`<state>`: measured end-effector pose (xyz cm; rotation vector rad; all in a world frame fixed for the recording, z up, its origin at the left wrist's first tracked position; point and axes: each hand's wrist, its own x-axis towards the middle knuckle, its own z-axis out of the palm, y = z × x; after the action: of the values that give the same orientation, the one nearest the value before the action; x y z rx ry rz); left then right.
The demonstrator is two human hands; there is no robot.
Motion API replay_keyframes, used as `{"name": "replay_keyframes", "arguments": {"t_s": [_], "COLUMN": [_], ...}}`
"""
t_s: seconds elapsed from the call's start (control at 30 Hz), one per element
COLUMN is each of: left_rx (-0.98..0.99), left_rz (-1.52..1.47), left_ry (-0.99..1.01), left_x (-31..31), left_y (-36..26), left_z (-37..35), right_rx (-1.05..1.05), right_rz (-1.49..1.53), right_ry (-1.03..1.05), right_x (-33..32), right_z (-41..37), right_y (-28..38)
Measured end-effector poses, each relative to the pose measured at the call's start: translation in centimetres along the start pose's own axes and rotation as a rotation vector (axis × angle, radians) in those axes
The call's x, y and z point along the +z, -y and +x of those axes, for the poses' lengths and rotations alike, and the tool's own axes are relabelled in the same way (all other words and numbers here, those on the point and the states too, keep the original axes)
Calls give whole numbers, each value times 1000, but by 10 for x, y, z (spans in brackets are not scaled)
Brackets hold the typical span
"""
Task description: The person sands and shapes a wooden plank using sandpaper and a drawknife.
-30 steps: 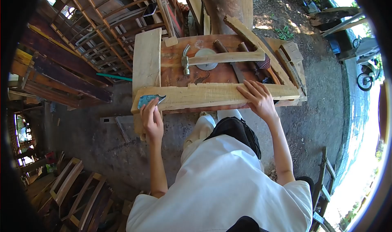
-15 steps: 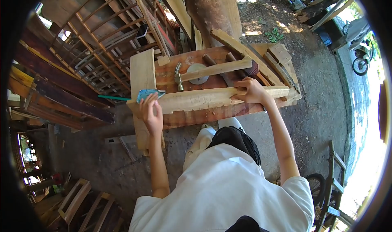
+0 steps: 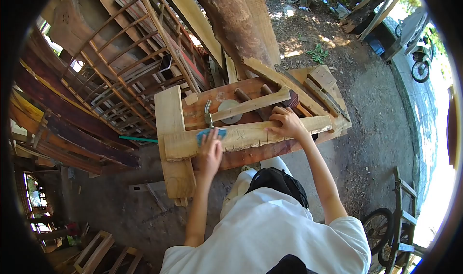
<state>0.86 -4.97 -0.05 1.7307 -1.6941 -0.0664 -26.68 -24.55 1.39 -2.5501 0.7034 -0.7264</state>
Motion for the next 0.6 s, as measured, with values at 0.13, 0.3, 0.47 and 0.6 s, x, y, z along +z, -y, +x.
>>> {"name": "replay_keyframes", "arguments": {"t_s": [0.13,0.3,0.47,0.6], "left_rx": [93,83,-441,-362], "left_rz": [-120,-22,95,454], "left_ry": [63,43,-128,-310], "left_x": [37,27,-43,-52], "left_y": [-53,-44,17,61], "left_z": [-1,-11,-28,-41], "right_rx": [197,304,330,329], "right_rz": [-12,62,47,20], "right_ry": [102,49,34,32], "right_x": [1,1,4,2], "right_z": [3,0,0,5], "right_y": [5,1,2,9]}}
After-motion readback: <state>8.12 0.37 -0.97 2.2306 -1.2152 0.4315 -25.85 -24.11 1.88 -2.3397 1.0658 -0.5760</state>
